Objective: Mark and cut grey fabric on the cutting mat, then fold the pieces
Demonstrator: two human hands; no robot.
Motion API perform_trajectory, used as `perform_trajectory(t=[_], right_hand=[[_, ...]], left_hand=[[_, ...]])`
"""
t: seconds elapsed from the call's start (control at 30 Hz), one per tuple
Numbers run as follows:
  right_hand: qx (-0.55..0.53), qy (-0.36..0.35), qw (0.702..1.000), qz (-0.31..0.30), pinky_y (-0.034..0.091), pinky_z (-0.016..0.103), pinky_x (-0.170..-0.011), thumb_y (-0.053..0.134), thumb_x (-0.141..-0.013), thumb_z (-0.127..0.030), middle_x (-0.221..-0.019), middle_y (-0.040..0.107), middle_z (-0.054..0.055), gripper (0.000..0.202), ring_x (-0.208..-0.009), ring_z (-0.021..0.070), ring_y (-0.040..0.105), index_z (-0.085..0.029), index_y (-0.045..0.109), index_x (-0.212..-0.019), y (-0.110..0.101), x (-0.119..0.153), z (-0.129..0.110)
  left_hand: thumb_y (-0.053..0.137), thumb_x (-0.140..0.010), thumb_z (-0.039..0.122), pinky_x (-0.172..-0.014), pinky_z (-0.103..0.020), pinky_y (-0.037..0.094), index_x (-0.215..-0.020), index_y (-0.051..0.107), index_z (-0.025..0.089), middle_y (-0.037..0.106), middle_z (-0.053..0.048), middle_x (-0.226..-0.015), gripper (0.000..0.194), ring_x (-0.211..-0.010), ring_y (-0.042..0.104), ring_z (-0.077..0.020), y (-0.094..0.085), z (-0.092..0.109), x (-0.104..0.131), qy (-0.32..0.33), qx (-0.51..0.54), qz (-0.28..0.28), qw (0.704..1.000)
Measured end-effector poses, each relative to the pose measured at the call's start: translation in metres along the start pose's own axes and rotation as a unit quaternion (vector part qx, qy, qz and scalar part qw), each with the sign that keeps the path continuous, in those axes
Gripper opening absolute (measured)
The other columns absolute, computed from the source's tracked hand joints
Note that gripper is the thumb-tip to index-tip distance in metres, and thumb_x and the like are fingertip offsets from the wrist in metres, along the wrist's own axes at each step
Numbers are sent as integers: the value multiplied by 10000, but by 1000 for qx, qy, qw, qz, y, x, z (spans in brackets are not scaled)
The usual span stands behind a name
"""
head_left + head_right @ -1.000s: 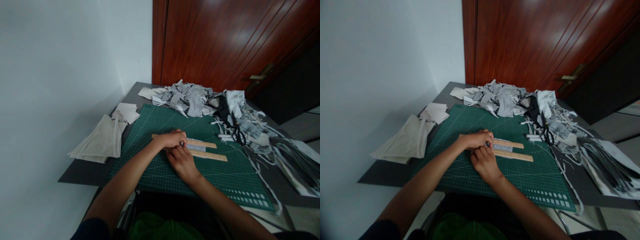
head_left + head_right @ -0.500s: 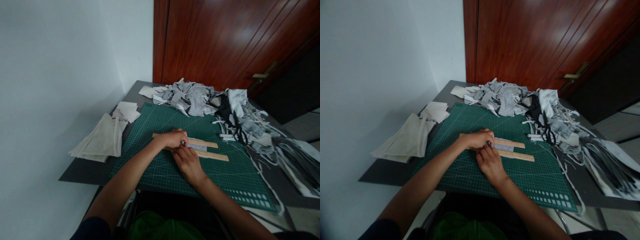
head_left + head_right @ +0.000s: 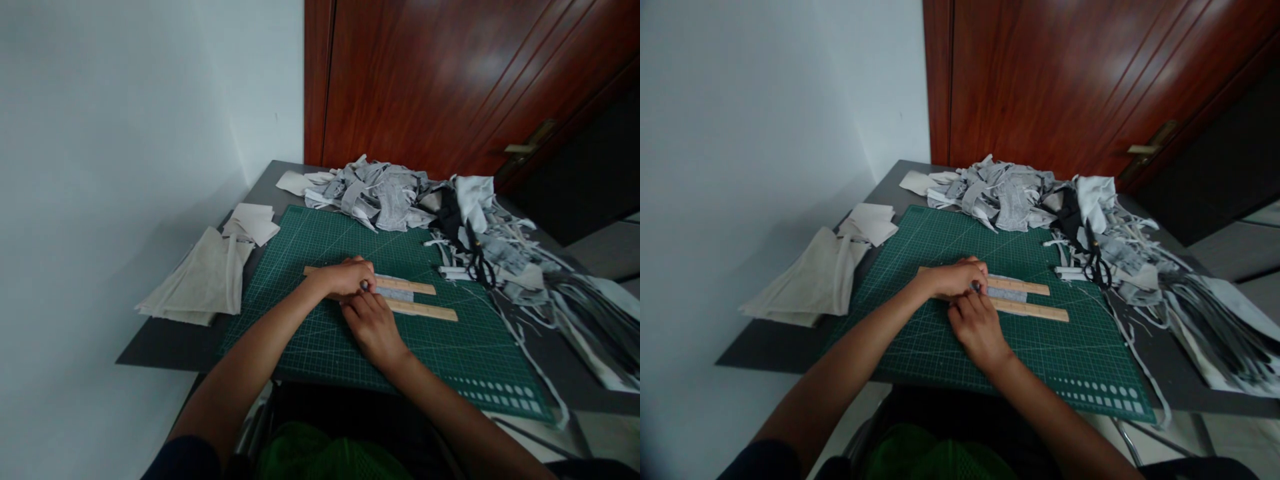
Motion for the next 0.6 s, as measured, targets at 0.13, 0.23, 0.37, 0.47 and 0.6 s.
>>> perform_trajectory(t=[0.13,0.23,0.37,0.47,0.6], right_hand=[[21,11,1000,-8,468,390,-843,546,-957,-71,-885,689,110,212,-926,260,586,-162,729,-902,-5,6,3],[31,14,999,-13,466,395,-857,540,-955,-65,-937,704,119,216,-965,267,591,-165,729,-919,-8,9,4],[17,5,1000,-7,458,406,-875,522,-966,-66,-968,714,124,224,-982,272,589,-150,729,-958,-10,9,4],[-4,1,1000,-5,451,400,-858,515,-974,-71,-943,708,120,224,-961,265,586,-142,727,-968,-8,6,3],[-12,13,1000,-14,444,389,-835,538,-963,-77,-911,693,111,203,-914,260,575,-145,729,-946,-4,4,4]], left_hand=[[695,-782,190,-869,-295,405,-900,745,225,615,-50,-1036,133,-1042,468,-218,2,-3,-1,16,2,9,1000],[701,-785,198,-869,-295,403,-899,755,233,618,-50,-1041,131,-1038,468,-218,4,-4,-2,18,2,12,1000],[698,-783,196,-847,-281,404,-895,761,240,621,-34,-1031,136,-1023,475,-209,6,-7,-2,14,6,21,1000],[693,-775,179,-861,-280,399,-894,753,234,624,-28,-1007,144,-1019,472,-206,7,-10,-2,28,-2,23,999],[651,-803,180,-885,-291,397,-902,741,233,623,-35,-1008,144,-1030,468,-207,7,-11,-3,28,-11,15,999]])
Point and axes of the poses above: each hand's wrist, its own x-axis away from the middle knuckle, its own y-axis out of the palm, z = x × y, the point moved 2 cm from there along -x, towards the middle knuckle
